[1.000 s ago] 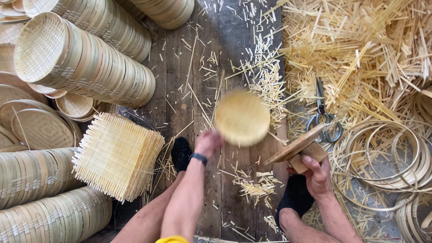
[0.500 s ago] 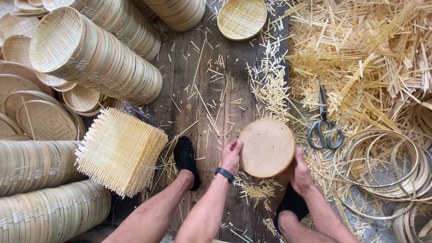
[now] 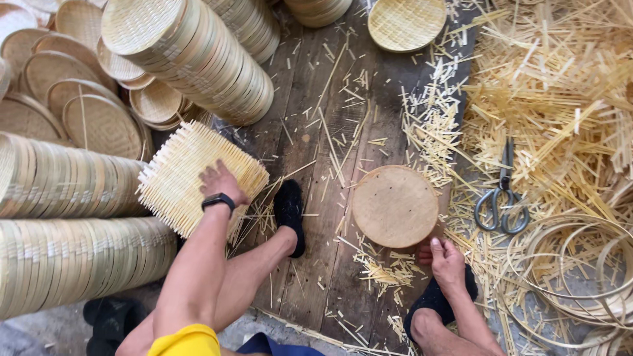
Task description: The person weaves bamboo strips into a flat square panel, places a circular bamboo frame onto it, and uses shears to trim the excess bamboo around the frame to create a circular component.
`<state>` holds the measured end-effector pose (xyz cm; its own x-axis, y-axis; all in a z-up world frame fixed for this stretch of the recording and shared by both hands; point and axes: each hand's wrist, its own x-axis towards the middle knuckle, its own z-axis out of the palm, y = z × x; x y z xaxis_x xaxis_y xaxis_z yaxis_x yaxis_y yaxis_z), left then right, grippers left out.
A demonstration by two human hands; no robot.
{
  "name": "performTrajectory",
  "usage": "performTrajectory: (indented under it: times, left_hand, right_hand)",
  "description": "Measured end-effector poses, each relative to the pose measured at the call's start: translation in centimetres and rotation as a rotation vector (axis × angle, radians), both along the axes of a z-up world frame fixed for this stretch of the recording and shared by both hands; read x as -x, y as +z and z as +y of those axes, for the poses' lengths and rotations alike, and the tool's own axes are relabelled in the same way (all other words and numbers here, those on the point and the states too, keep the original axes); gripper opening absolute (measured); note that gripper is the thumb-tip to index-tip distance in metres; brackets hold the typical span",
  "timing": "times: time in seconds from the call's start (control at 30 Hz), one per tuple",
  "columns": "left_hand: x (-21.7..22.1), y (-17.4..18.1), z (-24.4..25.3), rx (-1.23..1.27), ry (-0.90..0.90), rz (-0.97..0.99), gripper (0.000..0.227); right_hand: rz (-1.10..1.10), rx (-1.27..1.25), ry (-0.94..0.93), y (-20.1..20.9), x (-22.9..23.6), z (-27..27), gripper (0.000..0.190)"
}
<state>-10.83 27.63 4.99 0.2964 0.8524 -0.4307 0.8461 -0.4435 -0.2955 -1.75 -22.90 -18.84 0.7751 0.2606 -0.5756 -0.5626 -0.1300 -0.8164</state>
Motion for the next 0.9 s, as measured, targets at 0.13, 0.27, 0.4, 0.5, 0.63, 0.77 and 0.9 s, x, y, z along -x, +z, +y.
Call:
performTrajectory:
  times: [0.13, 0.27, 0.4, 0.5, 0.63, 0.77, 0.9]
  left_hand:
    - [6.1, -0.9, 3.7, 0.023, 0.127, -0.227, 0.078]
    - [9.0, -2.2, 6.0, -0.005, 0.006, -0.284, 0.083]
    - [10.5, -3.5, 6.8, -0.038, 0.056, -0.308, 0.057]
    - [10.5, -2.3, 6.4, -0.122, -0.051, -0.235, 0.092]
    - [10.0, -2.8, 5.6, -0.012, -0.036, -0.208, 0.102]
    - [10.8, -3.5, 6.9, 0.105, -0.034, -0.267, 0.063]
    - [10.8, -0.2, 9.0, 0.131, -0.079, -0.441, 0.039]
  right_hand:
    - [-0.074, -0.011, 0.055, -1.6, -0.1, -0.6, 0.032]
    - [-0.062, -0.003, 0.058, -1.5, -0.6, -0.6, 0.031]
    - [-0.112, 0.014, 0.089, -1.5, -0.5, -0.5, 0.031]
    - [-0.125, 0.020, 0.099, -1.2, -0.4, -0.5, 0.030]
    - [-0.134, 0.041, 0.103, -0.8, -0.4, -0.5, 0.030]
    - [-0.128, 0.038, 0.105, -0.7, -0.4, -0.5, 0.030]
    - [-0.137, 0.056, 0.121, -0.6, -0.5, -0.4, 0.031]
